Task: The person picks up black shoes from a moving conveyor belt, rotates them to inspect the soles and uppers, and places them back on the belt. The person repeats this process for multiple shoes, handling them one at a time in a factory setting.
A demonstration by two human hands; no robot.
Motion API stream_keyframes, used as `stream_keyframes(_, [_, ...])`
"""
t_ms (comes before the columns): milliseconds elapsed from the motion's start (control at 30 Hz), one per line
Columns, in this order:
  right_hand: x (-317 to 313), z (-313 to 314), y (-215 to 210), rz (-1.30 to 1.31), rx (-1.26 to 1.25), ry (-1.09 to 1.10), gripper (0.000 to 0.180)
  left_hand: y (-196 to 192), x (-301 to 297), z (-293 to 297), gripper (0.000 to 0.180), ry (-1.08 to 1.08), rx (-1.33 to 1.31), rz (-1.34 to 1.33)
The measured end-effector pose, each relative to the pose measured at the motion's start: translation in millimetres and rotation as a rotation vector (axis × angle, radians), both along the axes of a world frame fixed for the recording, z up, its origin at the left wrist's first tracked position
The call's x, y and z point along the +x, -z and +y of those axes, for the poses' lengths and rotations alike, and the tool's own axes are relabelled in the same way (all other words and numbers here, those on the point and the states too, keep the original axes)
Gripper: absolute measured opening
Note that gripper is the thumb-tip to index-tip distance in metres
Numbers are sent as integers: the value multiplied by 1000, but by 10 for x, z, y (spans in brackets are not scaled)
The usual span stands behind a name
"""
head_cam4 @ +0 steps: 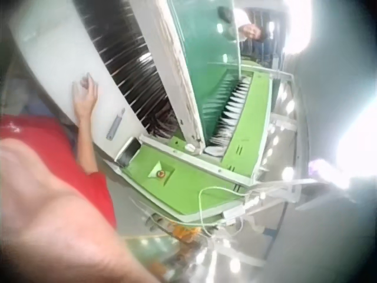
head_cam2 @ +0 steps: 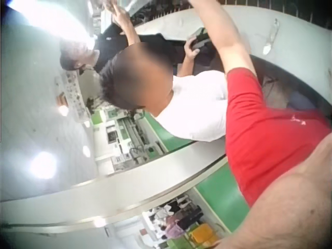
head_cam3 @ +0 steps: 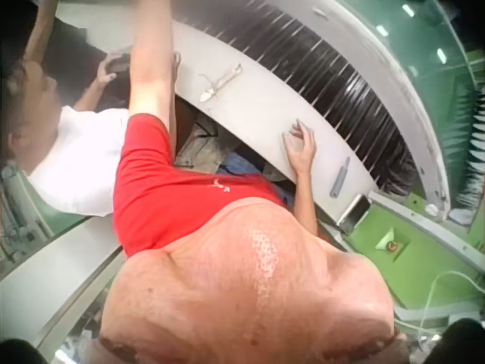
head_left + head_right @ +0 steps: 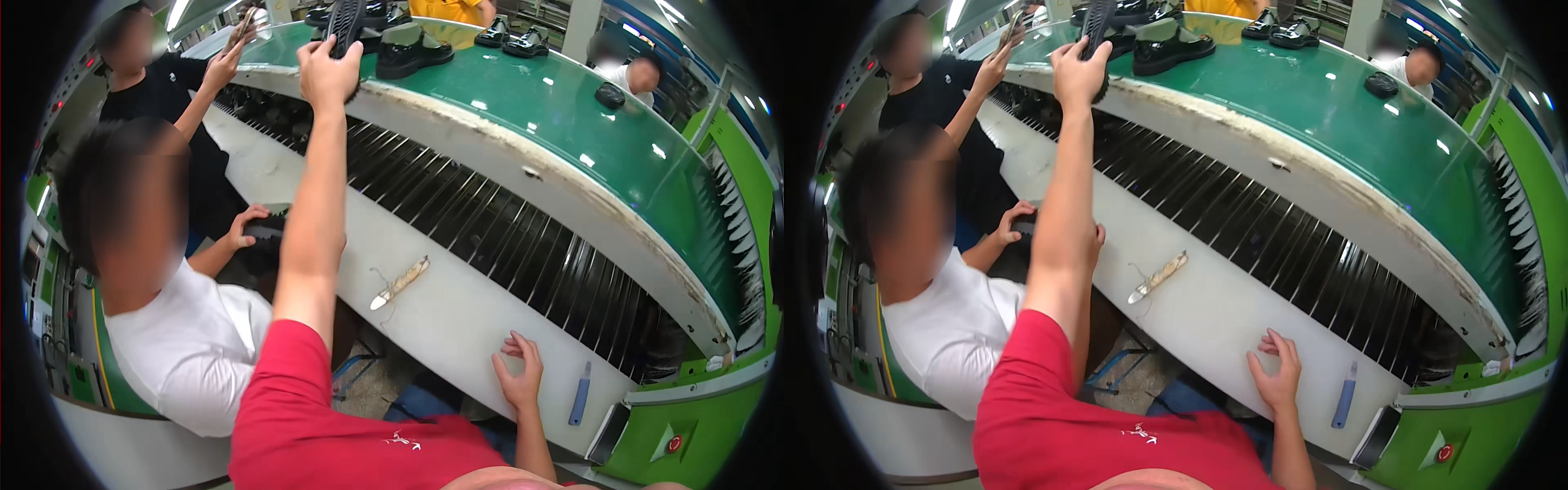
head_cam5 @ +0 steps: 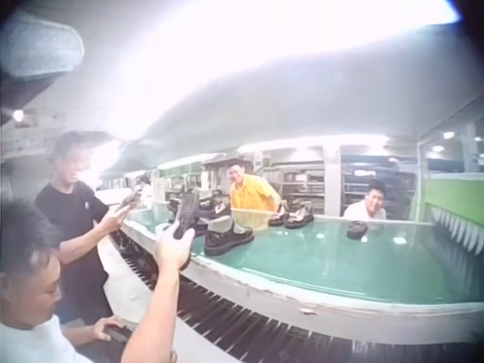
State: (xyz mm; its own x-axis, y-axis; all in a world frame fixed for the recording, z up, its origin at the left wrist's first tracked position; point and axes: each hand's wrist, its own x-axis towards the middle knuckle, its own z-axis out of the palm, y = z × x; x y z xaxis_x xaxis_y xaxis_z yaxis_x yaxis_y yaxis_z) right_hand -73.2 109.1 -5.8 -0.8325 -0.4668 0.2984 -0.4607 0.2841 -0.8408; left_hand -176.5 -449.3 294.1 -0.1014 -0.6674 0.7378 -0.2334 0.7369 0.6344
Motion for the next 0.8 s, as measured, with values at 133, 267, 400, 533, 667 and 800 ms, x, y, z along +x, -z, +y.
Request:
stream_keyframes(133, [-40,-83,-28,18,-2,23,56,-395,-871,-818,67,-131,6,-500])
stream_keyframes(267, [-48,-122,-71,-36,-42,77,53,-634,-1453,-1051,72,-272,-10,-597])
stream_keyframes(400, [-51,-102,-44,-8,-48,90,51,-593,-1381,-607,43,-105,-429,5])
stream_keyframes(533, [-67,-93,-25,10,-51,73,50,-651,-662,225,41,179,-497,413])
stream_keyframes(667, [-57,-67,-24,6,-78,38,47,-197,3,1396,43,367,-492,512])
stream_keyframes(800, [-36,6,35,-42,-154,54,43,772,699,2714,50,676,-268,422])
